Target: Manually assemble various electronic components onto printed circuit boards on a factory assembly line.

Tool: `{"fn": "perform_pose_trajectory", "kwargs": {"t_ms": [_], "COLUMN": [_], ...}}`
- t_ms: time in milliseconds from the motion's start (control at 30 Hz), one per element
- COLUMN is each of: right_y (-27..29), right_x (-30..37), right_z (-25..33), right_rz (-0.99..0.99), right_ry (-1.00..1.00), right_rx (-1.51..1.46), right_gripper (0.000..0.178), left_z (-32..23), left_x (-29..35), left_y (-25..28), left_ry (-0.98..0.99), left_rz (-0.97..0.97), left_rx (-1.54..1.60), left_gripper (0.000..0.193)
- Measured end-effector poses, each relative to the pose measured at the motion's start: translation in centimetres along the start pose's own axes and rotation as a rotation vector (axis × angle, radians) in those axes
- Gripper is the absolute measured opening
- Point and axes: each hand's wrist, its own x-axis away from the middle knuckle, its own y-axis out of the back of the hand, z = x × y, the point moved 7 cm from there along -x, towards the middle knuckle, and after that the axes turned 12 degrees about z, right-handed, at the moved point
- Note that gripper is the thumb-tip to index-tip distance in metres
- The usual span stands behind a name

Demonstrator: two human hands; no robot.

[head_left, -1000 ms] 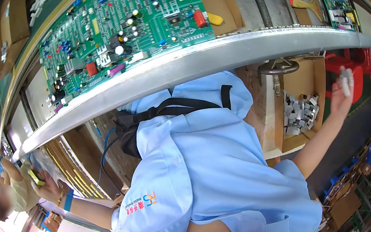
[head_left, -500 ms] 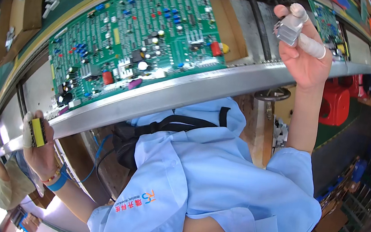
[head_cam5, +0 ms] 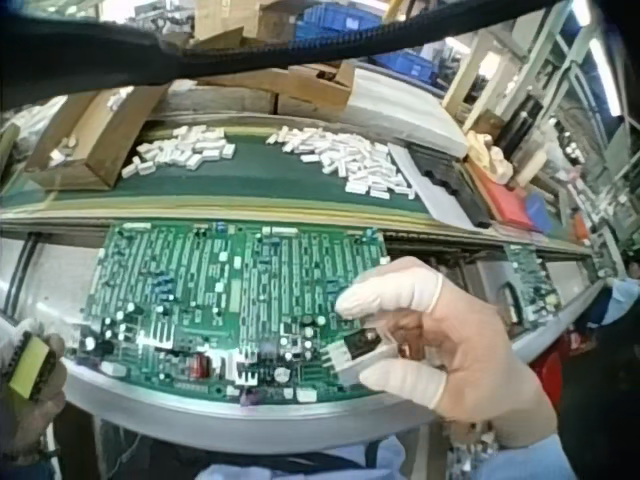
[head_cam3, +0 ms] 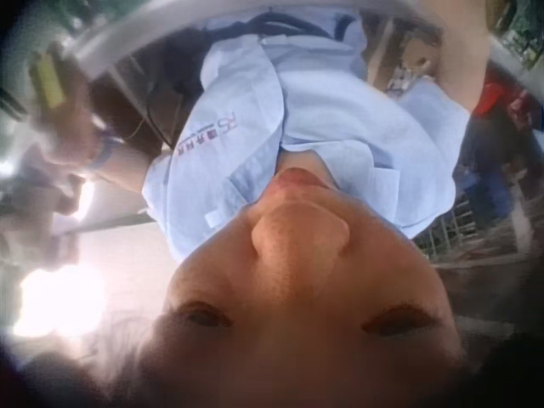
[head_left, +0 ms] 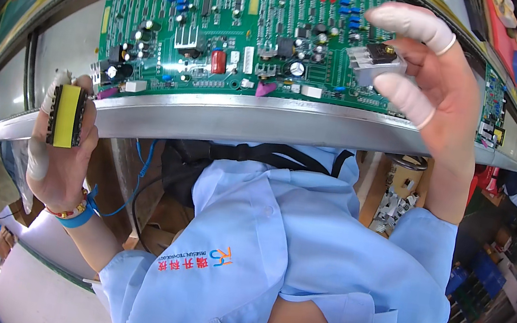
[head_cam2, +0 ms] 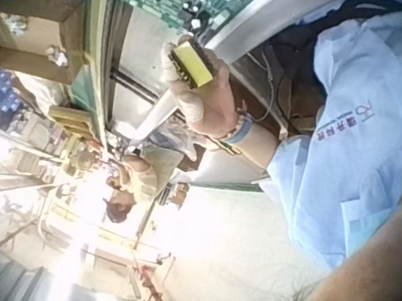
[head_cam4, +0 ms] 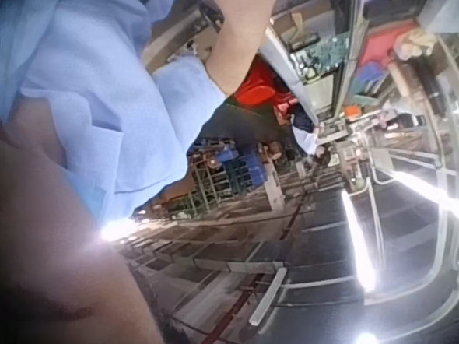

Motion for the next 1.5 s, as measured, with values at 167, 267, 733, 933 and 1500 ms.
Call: {"fn": "perform_pose_trajectory", "kwargs": {"t_ms": [167, 267, 733, 933, 1500], "right_y": [-2.5, -3.7, -5.3, -5.6, 2.9], "right_x": [-0.7, -0.3, -0.2, -0.5, 7.3], "right_z": [1.0, 1.0, 0.3, 0.8, 2.6], "right_rz": [0.136, 0.153, 0.156, 0.247, -0.231], "right_ry": [-0.045, 0.068, 0.099, 0.169, -0.065], "right_rx": [0.524, 0.83, 1.018, 1.092, 0.821], "right_gripper": [0.038, 0.034, 0.031, 0.031, 0.033], "left_z": [0.2, 0.4, 1.7, 2.0, 5.0], "left_x": [0.9, 0.5, 0.3, 0.1, -11.0], "left_y": [1.6, 1.6, 1.8, 1.1, -14.7], "left_ry": [0.065, 0.036, 0.049, 0.079, -0.096], "left_rz": [-0.062, -0.077, -0.156, -0.156, 0.33], "left_rx": [-0.298, -0.319, -0.51, -0.544, -1.157], "left_gripper": [0.1, 0.099, 0.103, 0.103, 0.077]}}
